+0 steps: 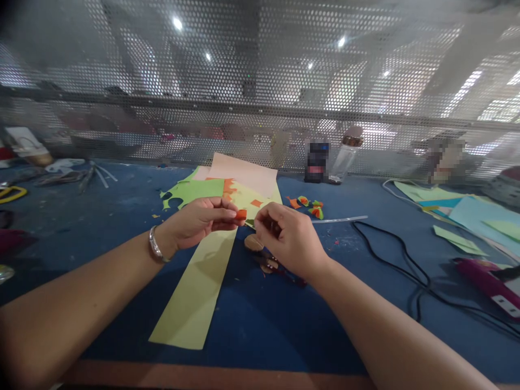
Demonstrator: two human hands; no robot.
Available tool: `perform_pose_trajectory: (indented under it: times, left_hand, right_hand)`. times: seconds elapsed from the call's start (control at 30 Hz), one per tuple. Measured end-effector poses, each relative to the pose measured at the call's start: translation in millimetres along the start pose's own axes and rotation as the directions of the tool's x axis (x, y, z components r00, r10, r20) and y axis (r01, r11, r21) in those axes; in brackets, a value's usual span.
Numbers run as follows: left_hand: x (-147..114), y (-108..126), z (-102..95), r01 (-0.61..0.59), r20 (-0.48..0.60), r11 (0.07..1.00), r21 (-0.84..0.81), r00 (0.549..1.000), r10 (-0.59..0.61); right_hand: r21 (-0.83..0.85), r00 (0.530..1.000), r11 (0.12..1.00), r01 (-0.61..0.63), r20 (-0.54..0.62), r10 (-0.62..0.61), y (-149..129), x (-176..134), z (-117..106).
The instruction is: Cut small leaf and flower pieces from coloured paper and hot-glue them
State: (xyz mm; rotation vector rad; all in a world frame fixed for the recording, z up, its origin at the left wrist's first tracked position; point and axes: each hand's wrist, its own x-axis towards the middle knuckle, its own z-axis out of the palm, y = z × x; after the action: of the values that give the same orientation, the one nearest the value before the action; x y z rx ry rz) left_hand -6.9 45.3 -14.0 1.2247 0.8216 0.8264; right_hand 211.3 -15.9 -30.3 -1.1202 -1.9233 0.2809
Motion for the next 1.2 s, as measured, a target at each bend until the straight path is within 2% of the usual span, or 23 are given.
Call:
perform_pose_trajectory:
  times: [0.3, 0.6, 0.87, 1.03, 1.2]
  left_hand:
    - [2, -8, 2.7, -0.036, 0.031, 0.996, 0.077, 0.999, 0.033]
    - [-6, -8, 14.2, -0.058, 0.063, 0.998, 0.002, 0.996, 0.058]
    - [-8, -9, 20.0, -0.068, 0.082, 0.998, -0.015, 0.994, 0.069]
    - [-9, -10, 23.7, -0.124, 0.023, 0.992, 0.014, 0.992, 0.123]
    - [-10, -7, 25.9, -0.16, -0.029, 0.987, 0.006, 0.987, 0.161]
  right_hand:
    - [-0.019, 1.0, 1.0, -0.02, -0.02, 0.019, 4, 0, 2]
    - [-0.202, 0.989, 0.97, 0.136, -0.02, -0.143, 4, 0, 3]
    - [-0.256, 0.98, 0.949, 0.184, -0.021, -0.196, 2, 0, 5]
    - [-0.238, 0.98, 0.954, 0.181, -0.033, -0.194, 1, -1, 5]
    - [-0.204, 0.98, 0.97, 0.134, -0.122, -0.161, 0, -2, 5]
